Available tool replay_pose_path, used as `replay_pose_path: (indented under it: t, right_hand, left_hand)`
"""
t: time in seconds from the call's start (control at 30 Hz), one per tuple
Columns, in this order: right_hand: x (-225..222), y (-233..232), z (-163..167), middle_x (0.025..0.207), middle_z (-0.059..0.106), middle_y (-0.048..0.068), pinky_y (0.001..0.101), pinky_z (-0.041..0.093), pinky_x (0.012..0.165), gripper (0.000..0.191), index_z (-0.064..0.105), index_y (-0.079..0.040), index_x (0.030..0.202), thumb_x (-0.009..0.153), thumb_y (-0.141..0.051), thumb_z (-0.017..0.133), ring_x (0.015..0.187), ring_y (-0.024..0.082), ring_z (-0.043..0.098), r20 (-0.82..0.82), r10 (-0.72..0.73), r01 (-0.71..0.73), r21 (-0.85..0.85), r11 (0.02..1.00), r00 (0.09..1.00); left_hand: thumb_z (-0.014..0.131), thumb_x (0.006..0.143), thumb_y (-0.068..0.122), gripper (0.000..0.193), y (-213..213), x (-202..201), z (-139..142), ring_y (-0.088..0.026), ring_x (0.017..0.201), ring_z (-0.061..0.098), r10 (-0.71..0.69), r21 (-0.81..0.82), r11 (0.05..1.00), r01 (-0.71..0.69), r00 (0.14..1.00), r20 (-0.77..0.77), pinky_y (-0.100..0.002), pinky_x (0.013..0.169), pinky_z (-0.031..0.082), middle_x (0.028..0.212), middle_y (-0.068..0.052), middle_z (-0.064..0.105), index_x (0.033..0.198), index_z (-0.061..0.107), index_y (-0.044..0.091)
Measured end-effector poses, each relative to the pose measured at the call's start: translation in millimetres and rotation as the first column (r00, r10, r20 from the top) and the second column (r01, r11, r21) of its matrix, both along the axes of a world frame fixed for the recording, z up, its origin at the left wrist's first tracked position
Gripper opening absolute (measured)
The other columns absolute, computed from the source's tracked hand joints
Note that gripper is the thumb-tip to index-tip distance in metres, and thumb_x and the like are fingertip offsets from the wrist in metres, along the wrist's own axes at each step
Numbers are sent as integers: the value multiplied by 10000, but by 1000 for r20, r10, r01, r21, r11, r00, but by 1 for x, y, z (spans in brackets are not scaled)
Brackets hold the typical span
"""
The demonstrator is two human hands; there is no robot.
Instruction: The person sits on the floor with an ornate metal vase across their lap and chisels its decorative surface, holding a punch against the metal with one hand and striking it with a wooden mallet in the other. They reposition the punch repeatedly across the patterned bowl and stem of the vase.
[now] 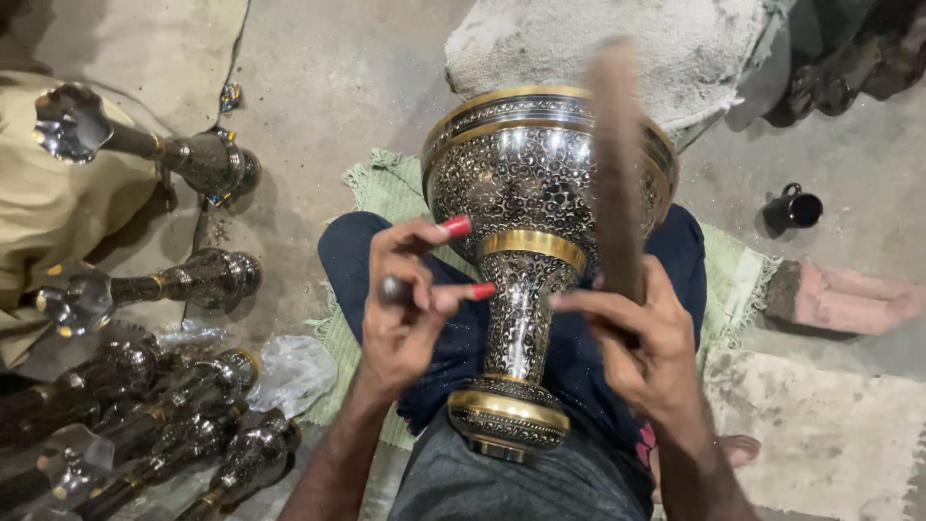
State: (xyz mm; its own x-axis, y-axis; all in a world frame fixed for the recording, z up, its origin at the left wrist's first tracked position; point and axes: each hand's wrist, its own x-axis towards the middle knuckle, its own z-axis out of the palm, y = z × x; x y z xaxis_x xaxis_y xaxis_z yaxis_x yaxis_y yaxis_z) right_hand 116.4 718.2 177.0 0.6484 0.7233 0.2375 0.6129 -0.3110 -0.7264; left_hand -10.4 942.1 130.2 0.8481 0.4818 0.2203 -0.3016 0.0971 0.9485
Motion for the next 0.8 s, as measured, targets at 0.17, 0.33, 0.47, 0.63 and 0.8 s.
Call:
replay_pose_path:
  t: [0.17, 0.33, 0.47, 0.63, 0.8]
  right_hand:
    - [-3, 31, 21, 1115, 608, 151, 388, 596, 727, 450, 753, -233, 1171, 745, -338, 854, 928, 264, 700, -6, 35, -35, -110, 993, 999]
    - [-12, 38, 14, 1167, 626, 176, 411, 602, 728, 388, 761, -225, 1166, 792, -294, 834, 909, 311, 720, 26, 108, -104, -125, 987, 994]
    - [-14, 34, 6, 1203, 595, 214, 443, 595, 755, 224, 700, -93, 1035, 870, -229, 766, 906, 343, 708, -23, 172, -173, -109, 979, 985]
    - [-19, 33, 2, 1100, 523, 218, 465, 566, 657, 281, 619, -69, 999, 809, -263, 692, 820, 373, 643, -196, 290, -325, -175, 930, 937]
    - [-27, 24, -6, 1049, 502, 172, 446, 525, 651, 336, 559, -63, 986, 826, -321, 704, 768, 350, 622, -467, 299, -400, -132, 907, 832]
  left_hand:
    - [645, 1022, -80, 219, -3, -1, 19, -341, 1506, 464, -219, 117, 972, 204, 966, 136, -379, 1010, 686, 1437, -134, 364, 979, 453, 17]
    - [660, 992, -100, 155, -5, 1, 32, -385, 1483, 441, -353, 421, 871, 254, 918, 178, -371, 1041, 684, 1435, -138, 325, 1031, 536, -16]
    - [777, 862, 37, 240, 5, -7, 52, -285, 1377, 515, -504, 609, 690, 391, 863, 17, -408, 1052, 625, 1408, -173, 440, 929, 547, 44]
    - [701, 944, 142, 139, 3, -5, 65, -270, 1424, 529, -587, 896, 350, 273, 810, -17, -326, 1041, 620, 1475, -84, 489, 1030, 604, 91]
    - [663, 918, 125, 224, -9, 0, 69, -283, 1388, 520, -665, 977, 116, 178, 744, -57, -366, 1083, 557, 1418, -103, 496, 1126, 609, 61]
